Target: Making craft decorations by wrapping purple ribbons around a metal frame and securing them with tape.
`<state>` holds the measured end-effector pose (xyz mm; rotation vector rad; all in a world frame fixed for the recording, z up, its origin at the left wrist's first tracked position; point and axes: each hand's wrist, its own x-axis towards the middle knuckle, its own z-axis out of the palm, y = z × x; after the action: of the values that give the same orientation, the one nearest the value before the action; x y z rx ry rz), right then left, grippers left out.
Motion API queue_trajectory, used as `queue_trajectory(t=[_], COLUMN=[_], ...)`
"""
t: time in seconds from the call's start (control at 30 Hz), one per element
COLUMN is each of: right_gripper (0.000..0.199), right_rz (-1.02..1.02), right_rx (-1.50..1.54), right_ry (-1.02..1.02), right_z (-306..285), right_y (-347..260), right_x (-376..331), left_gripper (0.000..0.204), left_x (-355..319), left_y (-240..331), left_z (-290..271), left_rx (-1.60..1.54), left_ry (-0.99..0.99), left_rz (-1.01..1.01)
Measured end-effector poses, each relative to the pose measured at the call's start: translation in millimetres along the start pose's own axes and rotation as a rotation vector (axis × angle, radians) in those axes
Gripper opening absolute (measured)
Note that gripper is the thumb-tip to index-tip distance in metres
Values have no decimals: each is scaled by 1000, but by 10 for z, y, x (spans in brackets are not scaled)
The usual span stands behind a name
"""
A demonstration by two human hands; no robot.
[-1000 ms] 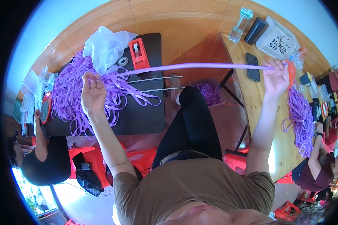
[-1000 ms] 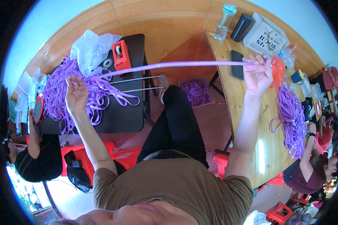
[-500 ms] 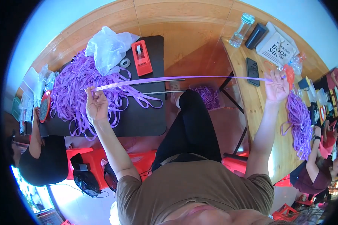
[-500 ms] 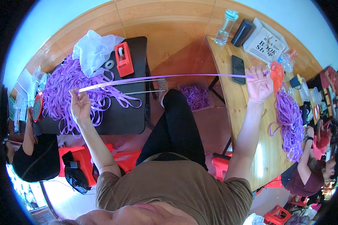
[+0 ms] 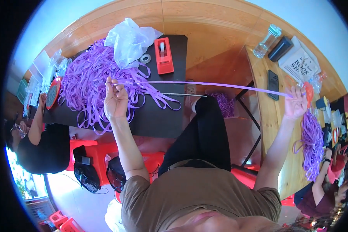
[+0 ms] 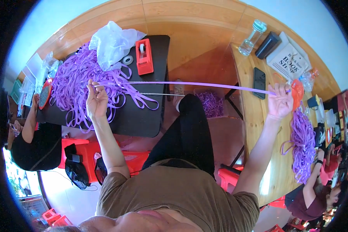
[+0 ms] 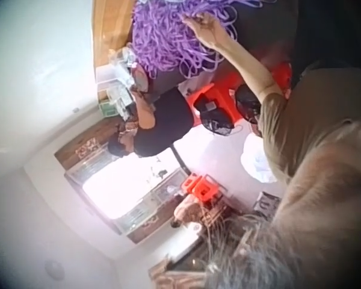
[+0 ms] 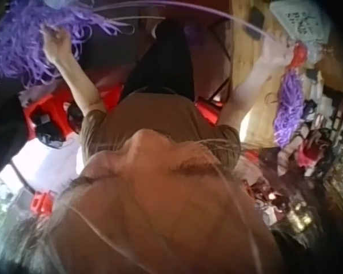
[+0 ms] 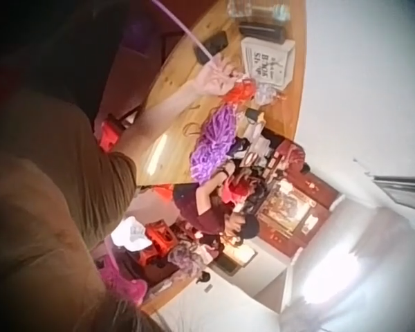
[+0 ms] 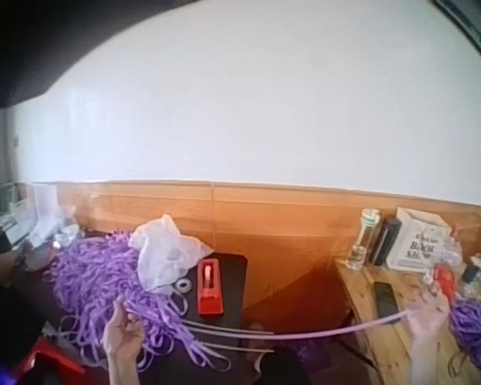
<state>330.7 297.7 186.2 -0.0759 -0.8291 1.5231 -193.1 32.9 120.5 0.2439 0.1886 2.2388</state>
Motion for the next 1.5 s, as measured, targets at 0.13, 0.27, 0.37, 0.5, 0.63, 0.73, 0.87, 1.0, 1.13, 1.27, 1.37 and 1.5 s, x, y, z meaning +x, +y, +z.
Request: queue_trajectory(t=[0.13, 0.27, 0.37, 0.5, 0.63, 0.73, 0.87, 1.0, 1.13, 1.27, 1.37, 1.5], right_gripper=[17, 17, 16, 17, 17, 19, 21, 21, 19, 15, 14, 17], right_rz=[67, 73, 112, 156, 177, 178, 201, 213, 208, 191, 222, 348], right_rx=[48, 5, 2, -20, -35, -99, -181, -209, -208, -248, -495, -831], right_ry=[-169, -198, -296, -340, -360, -336, -384, -405, -357, -382, -512, -864], right_z=[-130, -159, -202, -228, -269, -326, -357, -422, -513, -378, 59, 926], right_y=[-49, -34, -43, -37, -30, -5, 17, 19, -31, -48, 66, 579], right_x=[31, 43, 50, 51, 55, 42, 45, 47, 51, 16, -89, -448], left_gripper=[27, 29, 31, 32, 32, 25, 13, 16, 22, 29, 43, 38], left_x=[-18, -57, -68, -109, -124, -147, -253, -298, -333, -468, -607, -914], left_y=[-21, -47, -81, -88, -52, -71, -120, -113, -101, -399, -762, -1252], left_z=[-26, 2, 27, 68, 76, 136, 266, 258, 281, 484, 668, 809], left_rx=[24, 64, 59, 92, 44, 2, -99, -65, 110, 332, 519, 868], left_ry=[-76, -149, -196, -200, -281, -295, -315, -317, -483, -544, -588, -560], left_rz=[0, 40, 58, 83, 94, 128, 173, 218, 138, 74, -155, -424])
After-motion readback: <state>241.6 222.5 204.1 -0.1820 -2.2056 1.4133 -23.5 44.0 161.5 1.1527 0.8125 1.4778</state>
